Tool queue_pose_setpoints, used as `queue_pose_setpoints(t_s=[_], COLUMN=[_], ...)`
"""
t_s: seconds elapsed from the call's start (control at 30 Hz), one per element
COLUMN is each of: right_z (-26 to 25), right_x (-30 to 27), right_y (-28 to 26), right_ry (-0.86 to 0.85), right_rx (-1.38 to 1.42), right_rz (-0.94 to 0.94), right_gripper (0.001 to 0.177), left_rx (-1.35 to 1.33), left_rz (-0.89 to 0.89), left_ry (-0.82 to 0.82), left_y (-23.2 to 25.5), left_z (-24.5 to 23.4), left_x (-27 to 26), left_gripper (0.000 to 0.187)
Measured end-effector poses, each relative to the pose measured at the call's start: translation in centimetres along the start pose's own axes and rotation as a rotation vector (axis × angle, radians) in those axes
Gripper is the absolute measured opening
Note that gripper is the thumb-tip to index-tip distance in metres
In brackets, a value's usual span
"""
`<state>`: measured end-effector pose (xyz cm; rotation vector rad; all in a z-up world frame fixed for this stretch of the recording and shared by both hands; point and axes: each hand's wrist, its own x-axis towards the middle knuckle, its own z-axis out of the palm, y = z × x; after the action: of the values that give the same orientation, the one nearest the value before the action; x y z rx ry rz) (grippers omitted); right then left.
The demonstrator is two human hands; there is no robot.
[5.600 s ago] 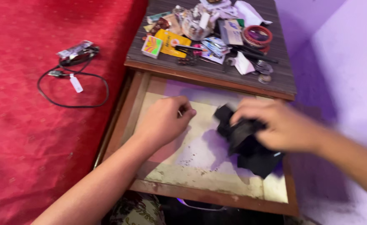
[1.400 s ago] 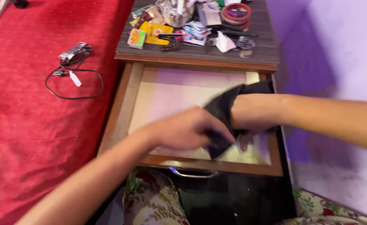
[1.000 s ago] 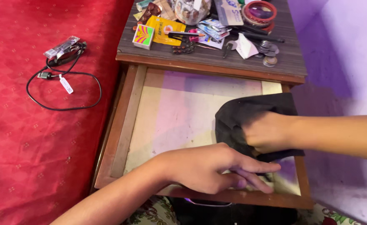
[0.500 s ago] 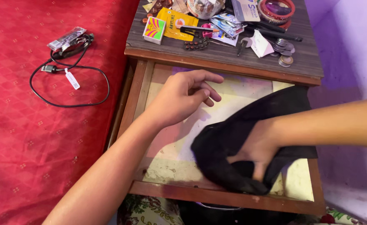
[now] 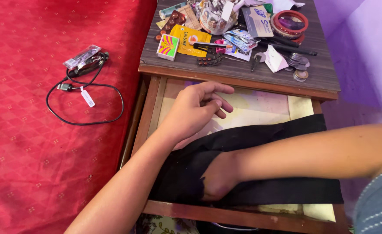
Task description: The person cleans the inside of a wooden drawer using a black cloth. They wipe the bottom and sides of the drawer repeatedly, then place coins and a hair clip inside the drawer.
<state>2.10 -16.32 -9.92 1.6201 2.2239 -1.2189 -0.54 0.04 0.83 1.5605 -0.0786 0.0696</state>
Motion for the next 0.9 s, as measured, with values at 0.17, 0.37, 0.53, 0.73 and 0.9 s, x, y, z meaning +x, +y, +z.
queue_pose_setpoints(t_s=[0.17, 0.37, 0.53, 0.73, 0.9], right_z=[-2.0, -4.0, -3.6, -3.3, -1.8], right_x=[-0.2, -1.5, -2.9, -5.2, -8.7], right_y=[-2.2, -3.0, -3.6, -5.2, -5.6], right_ry=[0.071, 0.093, 0.137, 0.484, 0.540], right_rx=[0.035, 0.015, -0.085, -0.233, -0.221], right_rz=[0.099, 0.011, -0.051, -0.261, -0.035], right_gripper=[0.040, 0.049, 0.015, 0.017, 0.011], left_rx=[-0.038, -0.035, -0.093, -0.132, -0.099], left_rz=[-0.003, -0.030, -0.026, 0.010, 0.019], left_ry=[0.002, -0.026, -0.041, -0.041, -0.035], left_y=[-0.1, -0.4, -0.7, -1.1, -1.1], left_z=[0.2, -0.3, -0.7, -1.3, -1.3], left_x=[-0.1, 0.3, 0.3, 0.4, 0.5], left_gripper=[0.035, 0.036, 0.037, 0.037, 0.037])
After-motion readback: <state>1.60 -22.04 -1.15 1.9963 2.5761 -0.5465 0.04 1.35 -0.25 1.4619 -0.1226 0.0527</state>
